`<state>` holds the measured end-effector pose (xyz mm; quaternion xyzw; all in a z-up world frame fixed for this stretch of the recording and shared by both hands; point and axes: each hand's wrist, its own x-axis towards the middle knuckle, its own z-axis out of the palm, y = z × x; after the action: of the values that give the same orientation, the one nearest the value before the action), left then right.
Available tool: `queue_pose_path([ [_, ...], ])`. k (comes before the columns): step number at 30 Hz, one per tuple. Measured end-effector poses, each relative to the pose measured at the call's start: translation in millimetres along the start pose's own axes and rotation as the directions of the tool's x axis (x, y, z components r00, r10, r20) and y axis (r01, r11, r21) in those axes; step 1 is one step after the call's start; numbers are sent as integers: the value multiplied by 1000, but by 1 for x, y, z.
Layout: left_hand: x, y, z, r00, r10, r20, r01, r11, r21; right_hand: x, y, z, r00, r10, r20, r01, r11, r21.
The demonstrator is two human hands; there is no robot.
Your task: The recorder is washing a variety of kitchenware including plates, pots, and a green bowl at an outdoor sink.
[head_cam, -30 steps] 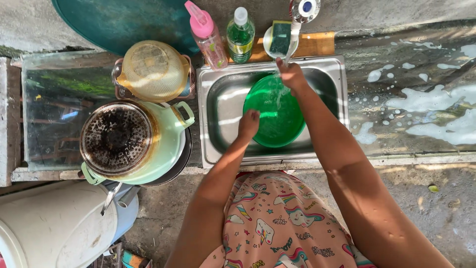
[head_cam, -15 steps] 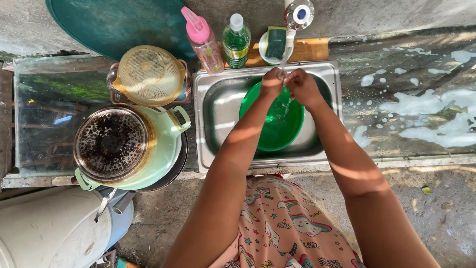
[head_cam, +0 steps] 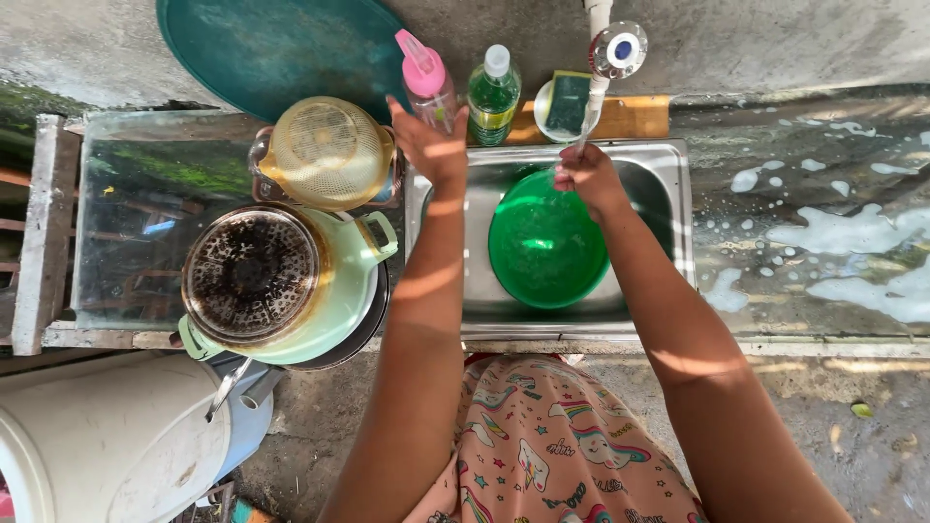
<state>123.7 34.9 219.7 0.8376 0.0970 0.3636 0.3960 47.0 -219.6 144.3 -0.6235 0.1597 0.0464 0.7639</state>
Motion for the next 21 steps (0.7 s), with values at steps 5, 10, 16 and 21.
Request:
queue_pose_path([
  [5, 23, -15, 0, 977, 43, 207, -29, 997, -68, 1, 2, 2, 997, 73, 32, -77, 989, 124],
  [10, -18, 11, -48, 980, 152, 130, -132, 980, -148, 1, -14, -2, 988, 118, 103, -133, 978, 161],
  [16, -108, -2, -35, 675, 91, 732, 173, 945, -277, -4, -68, -3, 950, 195, 244, -210, 977, 34],
  [21, -147, 3, 34, 496, 183, 849, -4, 978, -208, -39, -131, 9, 967, 210, 145, -189, 971, -143],
])
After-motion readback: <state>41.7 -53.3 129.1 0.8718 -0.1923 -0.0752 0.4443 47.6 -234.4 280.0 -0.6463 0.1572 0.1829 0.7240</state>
